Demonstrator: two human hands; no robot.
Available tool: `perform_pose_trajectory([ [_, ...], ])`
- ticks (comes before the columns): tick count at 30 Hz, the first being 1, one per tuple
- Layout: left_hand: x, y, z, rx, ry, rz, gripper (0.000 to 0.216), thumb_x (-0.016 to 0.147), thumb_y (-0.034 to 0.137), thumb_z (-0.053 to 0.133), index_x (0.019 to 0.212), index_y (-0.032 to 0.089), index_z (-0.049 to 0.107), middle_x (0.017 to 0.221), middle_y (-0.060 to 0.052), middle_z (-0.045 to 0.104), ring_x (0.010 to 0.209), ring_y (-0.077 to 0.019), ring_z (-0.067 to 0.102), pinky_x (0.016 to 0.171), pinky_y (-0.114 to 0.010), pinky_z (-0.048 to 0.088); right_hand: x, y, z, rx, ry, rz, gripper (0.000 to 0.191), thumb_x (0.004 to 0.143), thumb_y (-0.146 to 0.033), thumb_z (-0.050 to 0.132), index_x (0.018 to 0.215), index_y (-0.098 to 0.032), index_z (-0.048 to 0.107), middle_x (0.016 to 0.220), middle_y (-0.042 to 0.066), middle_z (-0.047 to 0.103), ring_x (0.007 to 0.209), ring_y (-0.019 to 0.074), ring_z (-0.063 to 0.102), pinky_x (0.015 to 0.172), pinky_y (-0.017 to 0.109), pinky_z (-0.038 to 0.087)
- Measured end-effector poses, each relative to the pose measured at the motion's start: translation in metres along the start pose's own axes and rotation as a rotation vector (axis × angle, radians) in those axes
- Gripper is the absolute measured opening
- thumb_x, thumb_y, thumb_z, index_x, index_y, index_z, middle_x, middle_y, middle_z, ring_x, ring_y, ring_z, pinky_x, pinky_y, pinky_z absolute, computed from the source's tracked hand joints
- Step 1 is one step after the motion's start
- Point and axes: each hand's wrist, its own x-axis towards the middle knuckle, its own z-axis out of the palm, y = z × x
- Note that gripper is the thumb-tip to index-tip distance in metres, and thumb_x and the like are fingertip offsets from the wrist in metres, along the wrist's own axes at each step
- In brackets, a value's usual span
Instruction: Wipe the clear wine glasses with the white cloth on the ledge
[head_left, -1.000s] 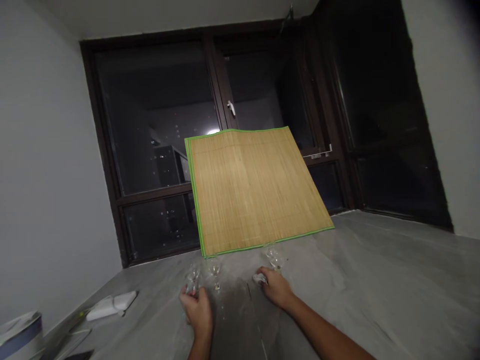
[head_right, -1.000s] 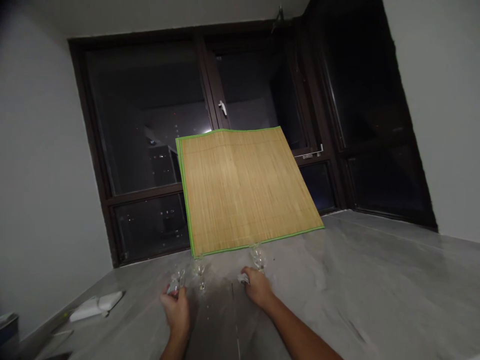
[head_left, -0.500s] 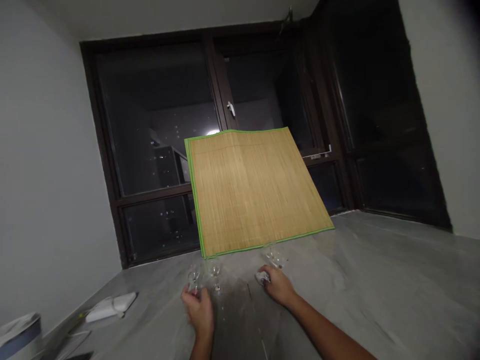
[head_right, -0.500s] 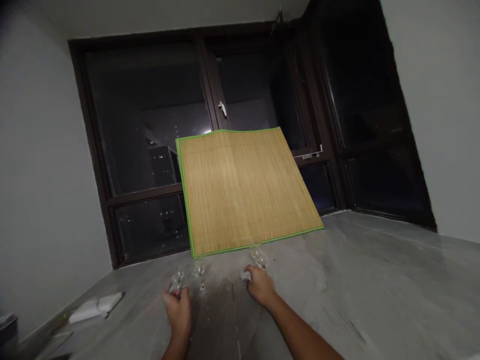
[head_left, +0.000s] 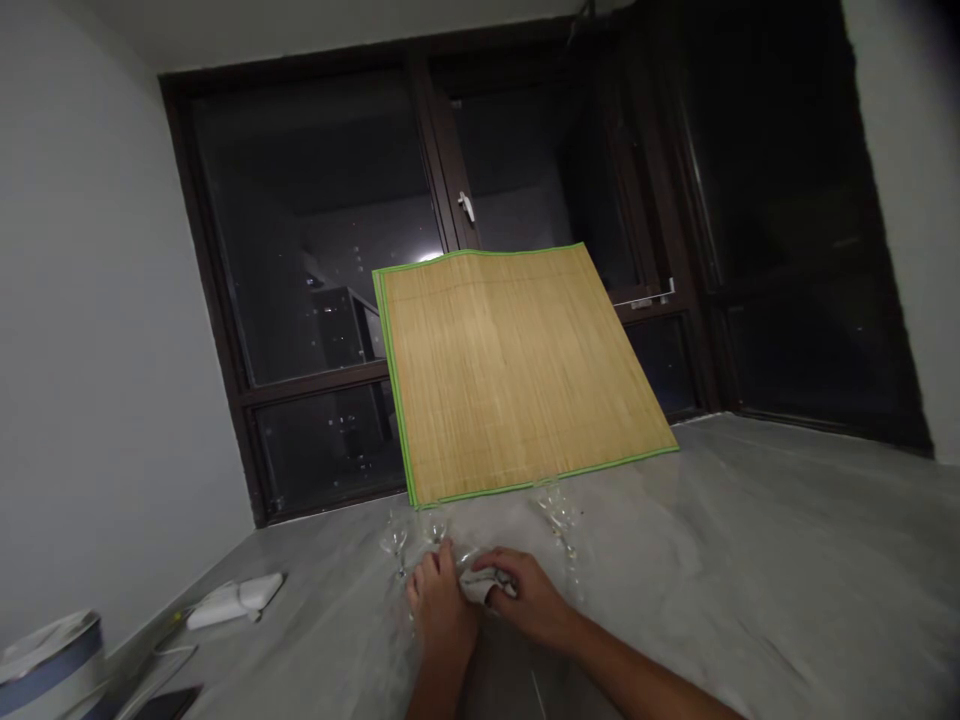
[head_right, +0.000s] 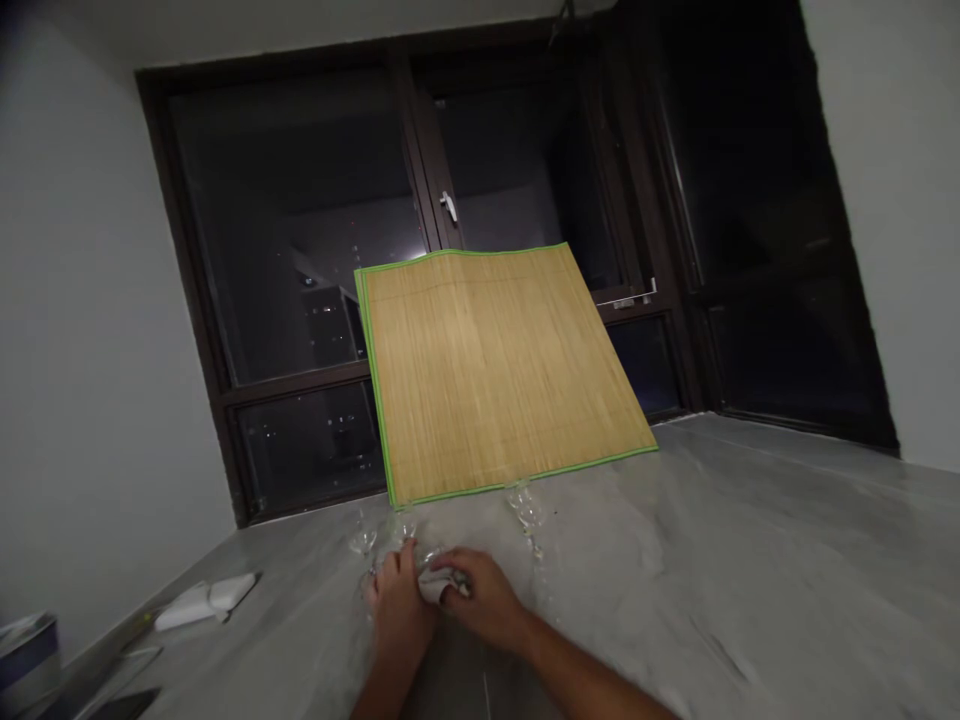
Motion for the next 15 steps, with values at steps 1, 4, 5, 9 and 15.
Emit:
perform_pose_trajectory([
  [1, 0.0, 0.002, -0.001, -0.016, -0.041, 0.026, 0.056, 0.078, 0.016, 0.053, 0.134, 0.019, 0.053, 0.113, -0.012, 0.061, 0.111, -0.0291, 0.053, 0.102, -0.045, 0.03, -0.001, -0.003, 0.001, -0.024, -0.01, -0.027, 0.046, 0.067, -0.007, 0.052, 0.104, -0.024, 0.073, 0.101, 0.003, 0.074, 0.094, 0.0197, 0.067, 0.088, 0.031, 0.049],
  [4, -0.002, 0.008, -0.001, -0.089, -0.135, 0.104, 0.057, 0.076, 0.016, 0.056, 0.133, 0.022, 0.056, 0.114, -0.01, 0.061, 0.113, -0.0273, 0.053, 0.105, -0.043, 0.027, -0.001, -0.005, -0.004, -0.108, 0.011, -0.094, 0.051, 0.067, -0.003, 0.049, 0.107, -0.025, 0.072, 0.102, 0.003, 0.073, 0.097, 0.0187, 0.066, 0.09, 0.031, 0.048],
  [5, -0.002, 0.01, -0.002, -0.104, -0.159, 0.13, 0.056, 0.075, 0.016, 0.056, 0.131, 0.022, 0.058, 0.113, -0.01, 0.062, 0.112, -0.0275, 0.053, 0.105, -0.043, 0.026, 0.001, -0.004, -0.008, -0.134, 0.037, -0.103, 0.05, 0.069, -0.003, 0.049, 0.108, -0.026, 0.071, 0.103, 0.003, 0.073, 0.098, 0.0184, 0.066, 0.09, 0.031, 0.049],
  [9, -0.003, 0.013, -0.001, -0.143, -0.193, 0.241, 0.052, 0.073, 0.018, 0.058, 0.125, 0.02, 0.061, 0.112, -0.011, 0.063, 0.111, -0.0281, 0.053, 0.104, -0.043, 0.028, 0.007, 0.006, -0.024, -0.271, 0.197, -0.059, 0.042, 0.075, -0.005, 0.049, 0.107, -0.023, 0.071, 0.106, 0.006, 0.072, 0.102, 0.0209, 0.066, 0.093, 0.035, 0.049],
  [15, -0.001, 0.004, 0.007, -0.165, -0.103, 0.173, 0.055, 0.079, 0.023, 0.056, 0.134, 0.021, 0.053, 0.121, -0.01, 0.061, 0.118, -0.0268, 0.052, 0.105, -0.042, 0.03, 0.009, 0.015, -0.029, -0.291, 0.204, 0.042, 0.041, 0.072, -0.006, 0.052, 0.105, -0.02, 0.07, 0.108, 0.008, 0.073, 0.104, 0.0239, 0.066, 0.094, 0.038, 0.049],
])
